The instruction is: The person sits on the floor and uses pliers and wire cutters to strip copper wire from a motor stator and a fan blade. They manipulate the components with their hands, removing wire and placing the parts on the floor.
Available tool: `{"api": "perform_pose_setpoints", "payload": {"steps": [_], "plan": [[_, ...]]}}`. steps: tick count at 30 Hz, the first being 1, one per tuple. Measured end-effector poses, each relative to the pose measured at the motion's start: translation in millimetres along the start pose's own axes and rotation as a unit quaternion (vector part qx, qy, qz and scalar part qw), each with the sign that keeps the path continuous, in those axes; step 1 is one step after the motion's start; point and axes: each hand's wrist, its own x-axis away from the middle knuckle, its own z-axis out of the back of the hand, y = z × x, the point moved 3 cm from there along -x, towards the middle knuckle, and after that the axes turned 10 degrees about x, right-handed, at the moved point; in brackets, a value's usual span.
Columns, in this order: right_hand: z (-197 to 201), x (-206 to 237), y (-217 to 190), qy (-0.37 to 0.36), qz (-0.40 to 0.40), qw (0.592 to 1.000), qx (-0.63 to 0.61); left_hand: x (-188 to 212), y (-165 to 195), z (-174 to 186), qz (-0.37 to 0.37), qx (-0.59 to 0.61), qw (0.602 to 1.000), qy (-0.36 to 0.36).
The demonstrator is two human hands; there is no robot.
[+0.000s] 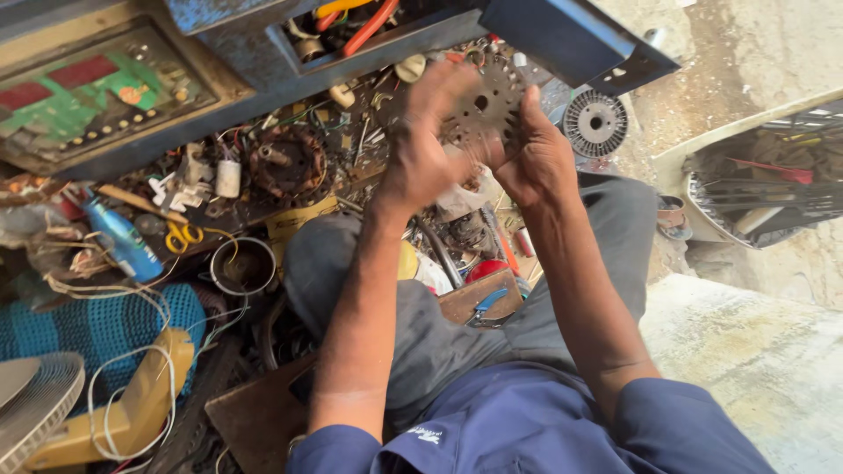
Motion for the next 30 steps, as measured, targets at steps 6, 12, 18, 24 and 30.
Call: {"api": "perform_pose_setpoints", "payload": {"steps": [6,12,18,24,30], "plan": [[18.1,7.7,-9.5,-0.002,0.053,0.999,-0.001,11.8,0.8,-25.7,-0.042,-0.146,0.984,-0.097],[38.0,5.4,-9.3,0.052,0.073,0.996,-0.024,11.0,-11.9,-42.5,-0.022,-0.066,0.991,-0.111],[56.2,15.0,-11.0,0.118,0.222,0.962,0.104,6.3,-20.9,-60.8,-0.005,0.022,0.992,-0.123],[59.9,23.9,-14.5,0.145,0.237,0.948,0.156,6.8,-38.3,-66.9,0.032,0.111,0.990,-0.085],[51.6,19.1,-21.4,0.135,0.214,0.958,0.132,-2.0,-37.3,-69.8,0.045,0.080,0.990,-0.106]]}}
